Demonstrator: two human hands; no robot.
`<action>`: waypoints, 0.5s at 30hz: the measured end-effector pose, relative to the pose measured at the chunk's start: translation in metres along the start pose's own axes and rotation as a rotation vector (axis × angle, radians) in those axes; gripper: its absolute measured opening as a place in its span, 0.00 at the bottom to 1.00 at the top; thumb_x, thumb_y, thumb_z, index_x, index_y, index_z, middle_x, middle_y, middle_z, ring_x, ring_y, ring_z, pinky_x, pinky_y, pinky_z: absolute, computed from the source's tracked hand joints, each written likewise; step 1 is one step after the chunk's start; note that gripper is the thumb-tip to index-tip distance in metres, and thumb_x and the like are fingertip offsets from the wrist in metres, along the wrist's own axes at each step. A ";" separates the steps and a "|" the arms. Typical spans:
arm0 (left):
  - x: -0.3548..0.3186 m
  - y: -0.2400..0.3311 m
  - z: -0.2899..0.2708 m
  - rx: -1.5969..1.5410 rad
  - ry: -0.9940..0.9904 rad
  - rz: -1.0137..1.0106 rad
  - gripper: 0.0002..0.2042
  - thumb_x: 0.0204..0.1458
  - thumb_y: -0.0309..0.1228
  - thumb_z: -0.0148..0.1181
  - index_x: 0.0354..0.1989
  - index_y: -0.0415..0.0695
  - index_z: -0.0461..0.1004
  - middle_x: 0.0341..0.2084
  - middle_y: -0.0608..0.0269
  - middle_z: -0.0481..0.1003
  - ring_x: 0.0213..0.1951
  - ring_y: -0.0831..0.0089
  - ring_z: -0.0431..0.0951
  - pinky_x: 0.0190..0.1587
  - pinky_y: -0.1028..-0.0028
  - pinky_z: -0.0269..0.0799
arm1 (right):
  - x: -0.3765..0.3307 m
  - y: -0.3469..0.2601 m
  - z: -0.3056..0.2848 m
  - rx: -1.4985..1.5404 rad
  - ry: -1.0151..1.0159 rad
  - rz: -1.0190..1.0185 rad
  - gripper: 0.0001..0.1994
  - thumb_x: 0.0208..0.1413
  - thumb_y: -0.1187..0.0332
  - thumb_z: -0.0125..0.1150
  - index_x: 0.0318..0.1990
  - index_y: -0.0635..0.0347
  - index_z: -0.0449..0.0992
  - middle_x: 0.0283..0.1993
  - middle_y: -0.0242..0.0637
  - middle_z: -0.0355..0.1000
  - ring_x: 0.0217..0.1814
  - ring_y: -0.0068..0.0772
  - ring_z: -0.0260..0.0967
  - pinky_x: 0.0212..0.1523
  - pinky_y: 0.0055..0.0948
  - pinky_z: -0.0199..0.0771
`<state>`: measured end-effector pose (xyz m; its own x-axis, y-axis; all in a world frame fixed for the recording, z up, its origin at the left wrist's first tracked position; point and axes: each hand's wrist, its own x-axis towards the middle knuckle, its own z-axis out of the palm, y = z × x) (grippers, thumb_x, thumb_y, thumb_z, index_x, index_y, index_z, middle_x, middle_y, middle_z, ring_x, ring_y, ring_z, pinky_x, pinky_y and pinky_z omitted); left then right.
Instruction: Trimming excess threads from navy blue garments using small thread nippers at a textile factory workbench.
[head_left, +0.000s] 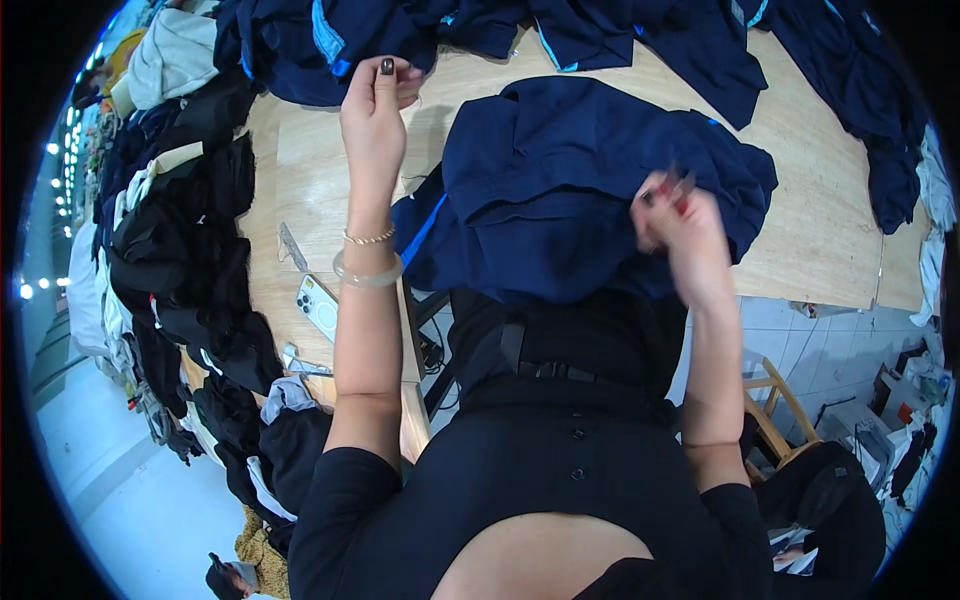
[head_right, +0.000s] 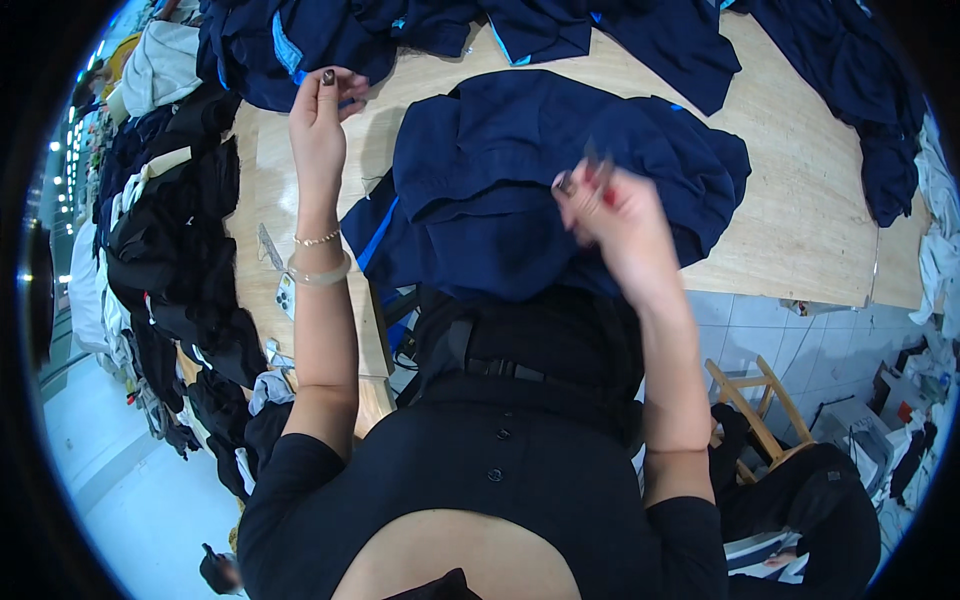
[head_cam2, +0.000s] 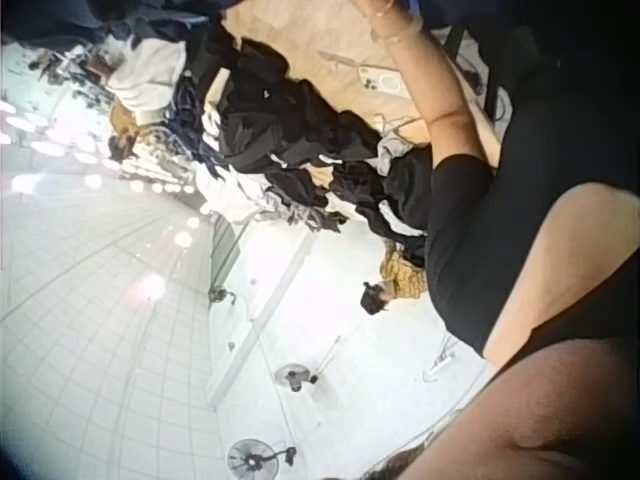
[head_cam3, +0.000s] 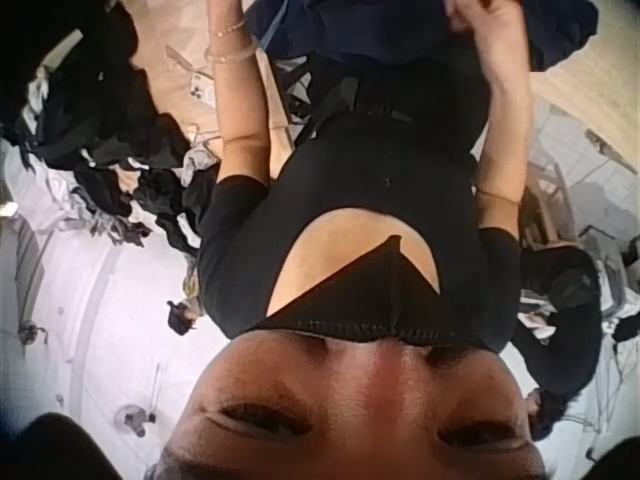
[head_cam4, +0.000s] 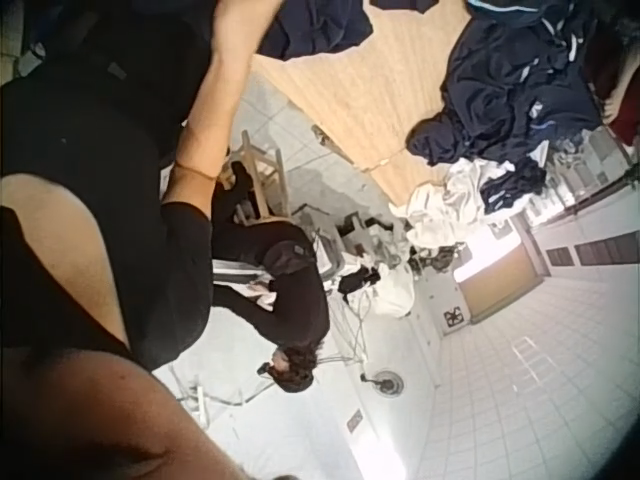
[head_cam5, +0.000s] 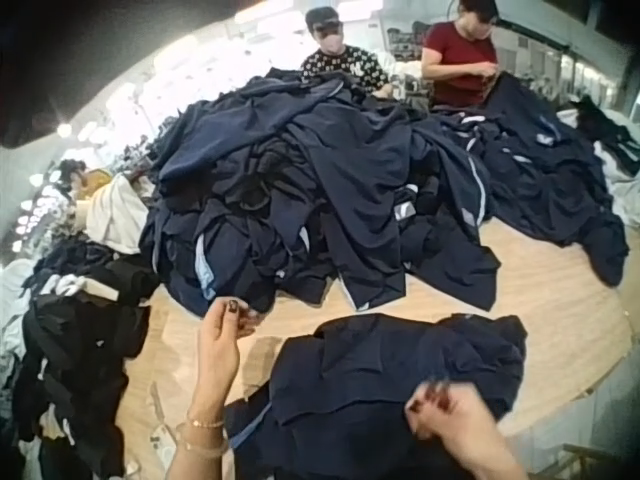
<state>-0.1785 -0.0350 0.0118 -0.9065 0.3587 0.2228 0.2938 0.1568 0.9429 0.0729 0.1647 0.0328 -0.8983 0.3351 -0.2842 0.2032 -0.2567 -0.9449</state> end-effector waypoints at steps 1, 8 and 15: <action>0.006 -0.012 -0.006 0.037 -0.028 -0.080 0.12 0.65 0.33 0.44 0.39 0.39 0.72 0.32 0.63 0.78 0.35 0.78 0.78 0.36 0.78 0.73 | -0.006 0.018 0.006 0.027 -0.076 0.080 0.12 0.62 0.64 0.52 0.28 0.59 0.70 0.22 0.27 0.64 0.23 0.17 0.61 0.26 0.17 0.59; -0.005 -0.010 0.028 0.133 -0.565 -0.449 0.14 0.62 0.36 0.48 0.46 0.41 0.77 0.34 0.71 0.77 0.32 0.85 0.71 0.35 0.82 0.67 | 0.055 0.035 0.058 0.336 -0.046 -0.073 0.18 0.64 0.65 0.50 0.60 0.58 0.71 0.28 0.15 0.60 0.26 0.12 0.41 0.27 0.16 0.39; -0.024 0.013 0.029 -0.019 -0.635 -0.016 0.34 0.46 0.34 0.70 0.62 0.43 0.61 0.51 0.57 0.71 0.52 0.70 0.70 0.56 0.71 0.66 | 0.060 -0.169 0.041 0.491 0.077 -0.618 0.18 0.66 0.68 0.43 0.57 0.72 0.68 0.57 0.45 0.70 0.55 0.33 0.70 0.58 0.28 0.71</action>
<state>-0.1440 -0.0152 0.0121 -0.5525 0.8332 0.0236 0.2708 0.1526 0.9505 -0.0318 0.1910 0.1820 -0.7592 0.6044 0.2416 -0.5350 -0.3680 -0.7605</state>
